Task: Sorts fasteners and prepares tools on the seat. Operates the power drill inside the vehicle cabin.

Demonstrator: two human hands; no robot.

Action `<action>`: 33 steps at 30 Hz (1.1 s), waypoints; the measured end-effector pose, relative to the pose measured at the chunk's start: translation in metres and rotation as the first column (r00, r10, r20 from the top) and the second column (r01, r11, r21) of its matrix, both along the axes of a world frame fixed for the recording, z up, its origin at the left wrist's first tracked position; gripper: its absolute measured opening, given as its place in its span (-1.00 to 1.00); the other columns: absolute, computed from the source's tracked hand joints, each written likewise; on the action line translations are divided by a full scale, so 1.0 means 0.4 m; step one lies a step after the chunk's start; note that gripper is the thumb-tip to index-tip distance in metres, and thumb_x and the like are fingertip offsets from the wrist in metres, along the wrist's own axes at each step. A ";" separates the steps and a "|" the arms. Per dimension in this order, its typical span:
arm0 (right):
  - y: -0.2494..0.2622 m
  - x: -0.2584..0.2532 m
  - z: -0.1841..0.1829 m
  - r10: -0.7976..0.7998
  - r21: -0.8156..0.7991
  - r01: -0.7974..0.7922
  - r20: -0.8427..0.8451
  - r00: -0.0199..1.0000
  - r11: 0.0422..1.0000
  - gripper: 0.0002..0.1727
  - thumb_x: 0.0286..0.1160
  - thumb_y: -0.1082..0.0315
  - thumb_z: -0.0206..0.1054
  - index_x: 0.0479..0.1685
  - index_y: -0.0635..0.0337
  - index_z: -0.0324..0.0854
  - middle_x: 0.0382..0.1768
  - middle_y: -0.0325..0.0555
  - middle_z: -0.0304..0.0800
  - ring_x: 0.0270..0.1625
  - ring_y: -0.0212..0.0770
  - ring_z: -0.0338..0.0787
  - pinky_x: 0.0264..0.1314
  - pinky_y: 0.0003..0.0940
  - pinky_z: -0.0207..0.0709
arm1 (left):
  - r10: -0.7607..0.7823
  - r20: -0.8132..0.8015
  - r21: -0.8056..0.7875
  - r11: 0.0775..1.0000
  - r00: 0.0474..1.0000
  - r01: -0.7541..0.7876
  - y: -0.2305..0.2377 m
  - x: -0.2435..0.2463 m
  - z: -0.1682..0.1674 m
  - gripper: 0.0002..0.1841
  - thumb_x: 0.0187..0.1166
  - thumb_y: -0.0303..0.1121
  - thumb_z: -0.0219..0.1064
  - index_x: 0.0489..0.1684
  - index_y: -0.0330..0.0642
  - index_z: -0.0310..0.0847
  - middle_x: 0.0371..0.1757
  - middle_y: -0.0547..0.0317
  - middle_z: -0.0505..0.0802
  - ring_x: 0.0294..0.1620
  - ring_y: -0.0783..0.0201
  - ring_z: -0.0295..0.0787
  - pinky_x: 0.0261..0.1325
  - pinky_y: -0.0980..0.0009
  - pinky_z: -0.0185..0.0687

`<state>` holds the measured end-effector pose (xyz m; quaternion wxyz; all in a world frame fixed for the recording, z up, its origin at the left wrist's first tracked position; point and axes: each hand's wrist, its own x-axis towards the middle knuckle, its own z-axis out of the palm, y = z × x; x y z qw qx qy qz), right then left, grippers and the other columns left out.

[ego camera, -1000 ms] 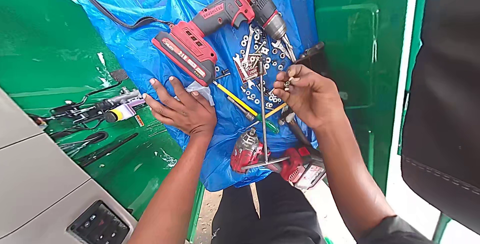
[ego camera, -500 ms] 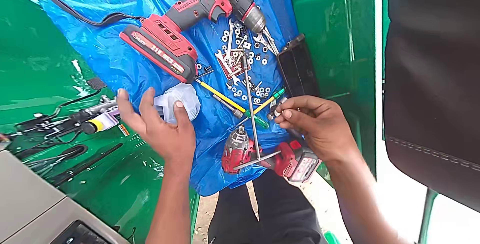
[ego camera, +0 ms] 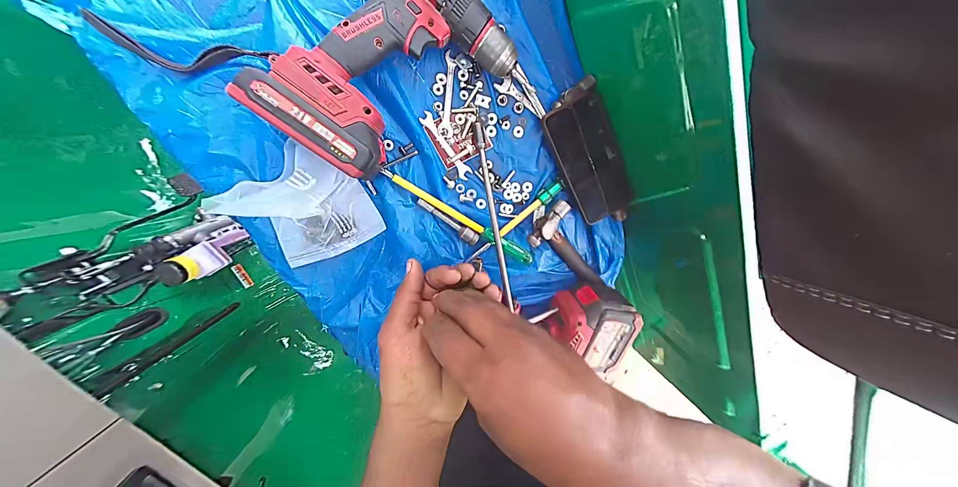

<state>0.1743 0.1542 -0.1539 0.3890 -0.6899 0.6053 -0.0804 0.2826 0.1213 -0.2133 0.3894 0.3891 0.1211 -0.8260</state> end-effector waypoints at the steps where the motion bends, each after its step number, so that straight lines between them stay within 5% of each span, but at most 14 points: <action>1: -0.003 0.000 0.004 0.015 -0.004 -0.015 0.017 1.000 1.000 -0.66 0.64 0.54 0.20 0.33 0.20 0.63 0.36 0.02 0.72 0.51 -0.08 0.68 0.55 -0.36 0.57 | 0.003 0.035 0.026 1.000 0.999 -0.004 -0.012 -0.002 0.000 -0.36 0.92 -0.03 -0.26 -0.37 -0.25 0.67 -0.27 -0.02 0.88 -0.13 0.11 0.92 0.13 0.17 0.84; 4: -0.015 -0.026 0.019 -0.061 -0.081 0.075 0.162 0.985 0.994 -0.72 0.69 0.50 0.18 0.24 0.18 0.70 0.28 -0.03 0.79 0.45 -0.16 0.73 0.51 -0.38 0.62 | -0.049 0.205 0.025 0.999 0.978 0.044 -0.049 0.005 -0.011 -0.42 0.93 -0.07 -0.23 -0.53 -0.09 0.53 -0.50 0.20 0.75 -0.43 0.32 0.79 -0.22 0.41 0.79; 7: -0.055 -0.102 -0.014 -0.380 -0.109 0.424 0.287 0.879 0.899 -0.83 0.61 0.34 0.40 0.02 0.13 0.84 -0.09 -0.26 0.88 -0.10 -0.46 0.85 -0.11 -0.53 0.82 | -0.043 0.552 -0.278 0.932 0.833 0.232 -0.067 0.031 -0.066 -0.42 0.94 -0.18 -0.25 -0.70 -0.01 0.36 -0.75 0.41 0.45 -0.80 0.53 0.31 -0.71 0.67 0.26; 9: -0.099 -0.179 -0.081 -0.543 -0.188 0.539 0.035 0.839 0.821 -0.82 0.57 0.25 0.43 0.02 0.05 0.83 -0.22 -0.31 0.81 -0.34 -0.46 0.76 -0.40 -0.50 0.71 | 0.199 0.900 -0.415 0.664 0.388 0.622 -0.078 0.071 -0.134 -0.50 0.88 -0.36 -0.07 -0.72 -0.05 0.37 -0.76 0.41 0.43 -0.78 0.53 0.29 -0.68 0.65 0.18; 11: -0.143 -0.253 -0.152 -0.586 -0.273 0.528 -0.217 0.781 0.805 -0.82 0.61 0.26 0.37 0.01 0.04 0.84 -0.19 -0.18 0.79 -0.22 -0.24 0.74 -0.20 -0.26 0.65 | 0.499 0.860 -0.128 0.408 -0.104 0.904 -0.094 0.102 -0.201 -0.47 0.79 -0.24 0.07 -0.81 -0.13 0.37 -0.74 0.20 0.48 -0.68 0.29 0.46 -0.56 0.35 0.27; 13: -0.180 -0.297 -0.211 -0.552 -0.331 0.457 -0.309 0.774 0.826 -0.81 0.59 0.29 0.32 -0.04 0.01 0.86 -0.14 -0.13 0.85 -0.01 -0.12 0.79 0.05 -0.17 0.64 | 0.638 0.716 0.134 0.271 -0.282 0.953 -0.099 0.118 -0.260 -0.44 0.78 -0.12 0.03 -0.81 -0.15 0.37 -0.70 0.04 0.57 -0.60 0.04 0.64 -0.59 0.12 0.37; 15: -0.208 -0.302 -0.237 -0.490 -0.345 0.385 -0.306 0.816 0.856 -0.79 0.61 0.33 0.30 -0.02 0.01 0.86 -0.07 -0.12 0.87 0.09 -0.09 0.79 0.18 -0.17 0.63 | 0.713 0.617 0.261 0.215 -0.334 0.941 -0.098 0.114 -0.299 -0.45 0.75 -0.06 0.03 -0.78 -0.14 0.42 -0.66 0.03 0.61 -0.57 -0.01 0.69 -0.64 0.10 0.41; 19: -0.236 -0.267 -0.271 -0.305 -0.386 0.202 -0.227 0.925 0.900 -0.74 0.71 0.29 0.21 0.09 0.00 0.84 0.10 -0.20 0.88 0.25 -0.08 0.74 0.31 -0.15 0.59 | 0.717 0.604 0.264 0.232 -0.348 0.936 -0.096 0.100 -0.332 -0.46 0.73 -0.08 0.04 -0.80 -0.11 0.39 -0.66 0.06 0.61 -0.56 0.03 0.69 -0.63 0.15 0.40; 23: -0.281 -0.207 -0.288 -0.094 -0.243 0.016 -0.314 0.945 0.970 -0.68 0.70 0.06 0.24 0.33 -0.33 0.73 0.54 -0.45 0.62 0.50 -0.01 0.52 0.33 0.11 0.33 | 0.708 0.610 0.268 0.237 -0.355 0.934 -0.102 0.103 -0.333 -0.46 0.71 -0.08 0.04 -0.82 -0.09 0.37 -0.65 0.09 0.60 -0.55 0.05 0.69 -0.62 0.17 0.39; 26: -0.291 -0.212 -0.284 -0.166 -0.156 0.115 -0.375 0.912 0.981 -0.71 0.51 0.17 0.37 0.17 -0.28 0.80 0.58 -0.51 0.58 0.51 0.04 0.50 0.31 0.21 0.31 | 0.705 0.618 0.268 0.228 -0.348 0.936 -0.099 0.094 -0.328 -0.48 0.70 -0.11 0.05 -0.83 -0.09 0.39 -0.65 0.09 0.62 -0.54 0.06 0.71 -0.61 0.17 0.41; 33: -0.220 -0.256 -0.291 -0.430 -0.331 0.323 -0.333 0.839 0.887 -0.77 0.58 0.29 0.31 0.06 -0.10 0.83 0.40 -0.40 0.74 0.40 -0.01 0.60 0.24 0.10 0.39 | 0.727 0.606 0.240 0.220 -0.323 0.946 -0.111 0.084 -0.327 -0.50 0.71 -0.13 0.08 -0.77 -0.11 0.50 -0.61 0.07 0.67 -0.49 0.07 0.74 -0.53 0.18 0.47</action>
